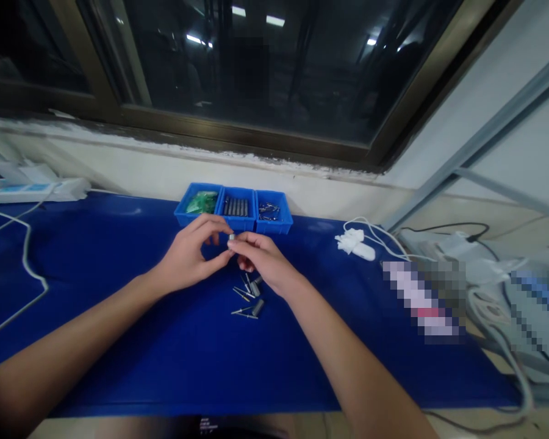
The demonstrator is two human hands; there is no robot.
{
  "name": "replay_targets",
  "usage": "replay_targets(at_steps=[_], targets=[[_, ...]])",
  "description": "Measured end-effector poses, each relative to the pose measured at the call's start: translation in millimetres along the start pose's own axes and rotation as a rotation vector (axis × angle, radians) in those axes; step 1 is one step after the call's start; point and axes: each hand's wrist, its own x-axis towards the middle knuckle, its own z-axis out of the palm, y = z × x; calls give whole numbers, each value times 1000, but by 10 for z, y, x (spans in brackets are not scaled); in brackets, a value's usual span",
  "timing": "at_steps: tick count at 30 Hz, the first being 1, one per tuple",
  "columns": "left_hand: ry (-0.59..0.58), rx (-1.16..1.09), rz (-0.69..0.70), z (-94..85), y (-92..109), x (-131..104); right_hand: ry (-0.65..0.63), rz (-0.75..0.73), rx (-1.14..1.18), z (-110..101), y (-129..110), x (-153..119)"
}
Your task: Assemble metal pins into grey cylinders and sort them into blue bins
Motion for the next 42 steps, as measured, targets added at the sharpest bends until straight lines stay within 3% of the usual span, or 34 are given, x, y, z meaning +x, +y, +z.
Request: replay_targets(at_steps=[4, 10, 18, 24, 31, 38, 42], targets=[[8, -5, 5, -7, 41, 6, -4, -9, -8, 20, -2, -6], [3, -33, 9, -59, 16, 20, -109, -2, 16, 29, 16, -10], [-37, -17, -10, -27, 45, -1, -31, 18, 2, 66, 34, -12], [-50, -52, -66, -41, 46, -18, -84, -33, 29, 74, 92, 5], [-91, -13, -101, -28, 92, -30, 89, -130, 78, 69, 139, 46], [-59, -56, -60, 27, 61, -40, 79, -180, 100, 101, 264, 114], [-59, -52, -54, 37, 46, -36, 144, -129, 128, 110, 309, 134]])
